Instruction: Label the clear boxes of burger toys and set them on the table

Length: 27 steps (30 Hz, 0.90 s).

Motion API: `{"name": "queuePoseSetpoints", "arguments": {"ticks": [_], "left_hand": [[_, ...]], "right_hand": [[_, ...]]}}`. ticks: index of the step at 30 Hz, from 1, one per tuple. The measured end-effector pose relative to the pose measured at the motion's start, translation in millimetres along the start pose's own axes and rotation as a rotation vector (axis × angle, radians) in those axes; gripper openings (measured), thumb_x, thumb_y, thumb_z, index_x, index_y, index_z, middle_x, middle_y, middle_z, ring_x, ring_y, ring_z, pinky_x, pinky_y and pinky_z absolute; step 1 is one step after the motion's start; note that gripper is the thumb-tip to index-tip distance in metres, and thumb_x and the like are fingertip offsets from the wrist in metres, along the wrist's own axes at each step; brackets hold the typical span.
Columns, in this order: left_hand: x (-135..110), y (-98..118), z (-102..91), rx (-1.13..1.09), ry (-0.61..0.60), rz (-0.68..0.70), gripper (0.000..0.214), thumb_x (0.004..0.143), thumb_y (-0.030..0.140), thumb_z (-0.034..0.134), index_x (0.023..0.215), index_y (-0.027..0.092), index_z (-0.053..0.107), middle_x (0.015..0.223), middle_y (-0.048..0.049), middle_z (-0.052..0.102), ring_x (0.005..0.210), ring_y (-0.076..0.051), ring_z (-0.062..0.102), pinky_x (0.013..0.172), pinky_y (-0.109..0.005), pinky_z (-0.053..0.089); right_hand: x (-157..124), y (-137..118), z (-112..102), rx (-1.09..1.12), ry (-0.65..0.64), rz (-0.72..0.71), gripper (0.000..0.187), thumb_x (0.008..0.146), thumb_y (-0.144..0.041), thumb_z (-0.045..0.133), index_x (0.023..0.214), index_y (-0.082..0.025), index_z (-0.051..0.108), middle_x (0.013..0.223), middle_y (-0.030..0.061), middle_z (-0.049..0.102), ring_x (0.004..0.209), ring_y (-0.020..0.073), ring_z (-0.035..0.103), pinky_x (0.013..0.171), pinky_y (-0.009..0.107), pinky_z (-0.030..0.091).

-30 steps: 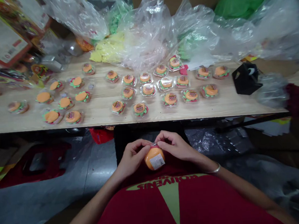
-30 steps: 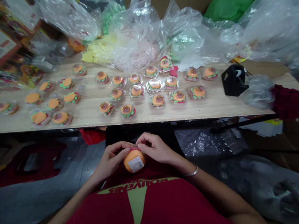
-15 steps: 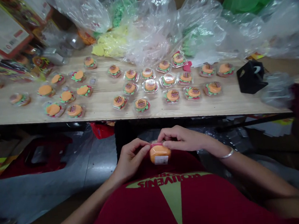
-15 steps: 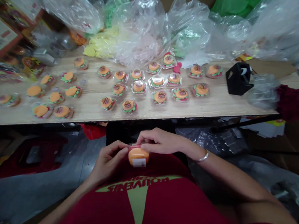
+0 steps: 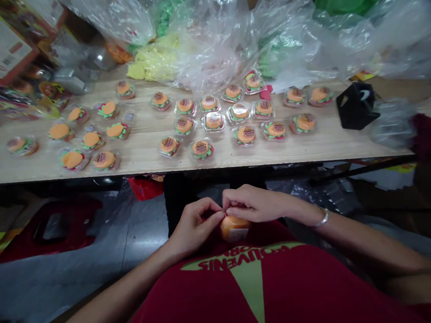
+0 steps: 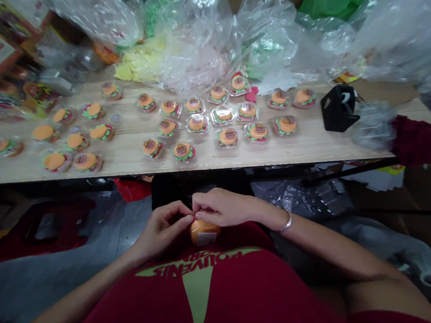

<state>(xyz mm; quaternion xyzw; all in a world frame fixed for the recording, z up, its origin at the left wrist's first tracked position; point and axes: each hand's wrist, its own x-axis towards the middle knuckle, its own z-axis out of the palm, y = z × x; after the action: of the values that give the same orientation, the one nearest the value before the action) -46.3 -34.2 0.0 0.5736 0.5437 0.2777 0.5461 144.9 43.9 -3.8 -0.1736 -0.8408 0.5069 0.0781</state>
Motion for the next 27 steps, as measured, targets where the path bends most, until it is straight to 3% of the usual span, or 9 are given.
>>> {"name": "queuePoseSetpoints", "arguments": {"ticks": [6,9,13,21,24,27], "left_hand": [[2,-4,1.4,0.112,0.037,0.065,0.021,0.086,0.028,0.053,0.073,0.014,0.062,0.068,-0.0016,0.060,0.064,-0.013,0.052,0.059,-0.022,0.040],[2,-4,-0.7,0.100,0.037,0.068,0.021,0.086,0.029,0.052,0.074,0.014,0.062,0.069,-0.0021,0.061,0.065,-0.013,0.054,0.059,-0.023,0.041],[0,-2,-4.1,0.108,0.062,0.072,0.021,0.087,0.029,0.053,0.078,0.013,0.063,0.072,-0.0030,0.062,0.067,-0.013,0.055,0.061,-0.023,0.041],[13,-1,-11.6,-0.043,-0.024,0.032,0.021,0.086,0.032,0.056,0.078,0.013,0.060,0.075,-0.0010,0.060,0.069,-0.012,0.052,0.063,-0.022,0.041],[15,-6,-14.2,-0.038,-0.006,0.027,0.021,0.085,0.031,0.056,0.075,0.013,0.059,0.072,-0.0004,0.058,0.068,-0.012,0.050,0.062,-0.022,0.040],[16,-11,-18.0,-0.068,0.040,-0.011,0.021,0.084,0.030,0.056,0.073,0.013,0.057,0.069,0.0008,0.056,0.065,-0.011,0.048,0.060,-0.022,0.039]], "right_hand": [[2,-3,6,0.048,0.104,0.085,0.008,0.085,-0.015,0.050,0.081,-0.014,0.056,0.058,-0.0050,0.047,0.051,0.0080,0.040,0.050,0.020,0.029],[0,-1,4,0.066,0.151,0.057,0.010,0.087,-0.017,0.052,0.081,-0.015,0.060,0.069,-0.0006,0.053,0.063,0.0108,0.048,0.059,0.023,0.038],[-8,4,0,0.153,0.172,0.008,0.016,0.090,-0.019,0.051,0.096,-0.017,0.065,0.087,0.0035,0.056,0.079,0.0139,0.054,0.072,0.027,0.043],[-11,3,2,0.318,0.288,0.154,0.011,0.085,-0.018,0.057,0.088,-0.014,0.067,0.082,0.0020,0.060,0.075,0.0123,0.056,0.068,0.024,0.043],[-16,7,4,0.422,0.283,0.202,0.013,0.085,-0.021,0.057,0.092,-0.014,0.067,0.086,0.0031,0.063,0.078,0.0132,0.058,0.070,0.025,0.044],[-19,11,8,0.443,0.376,0.273,0.011,0.084,-0.018,0.056,0.088,-0.013,0.066,0.083,0.0032,0.064,0.076,0.0131,0.058,0.069,0.025,0.043]]}}
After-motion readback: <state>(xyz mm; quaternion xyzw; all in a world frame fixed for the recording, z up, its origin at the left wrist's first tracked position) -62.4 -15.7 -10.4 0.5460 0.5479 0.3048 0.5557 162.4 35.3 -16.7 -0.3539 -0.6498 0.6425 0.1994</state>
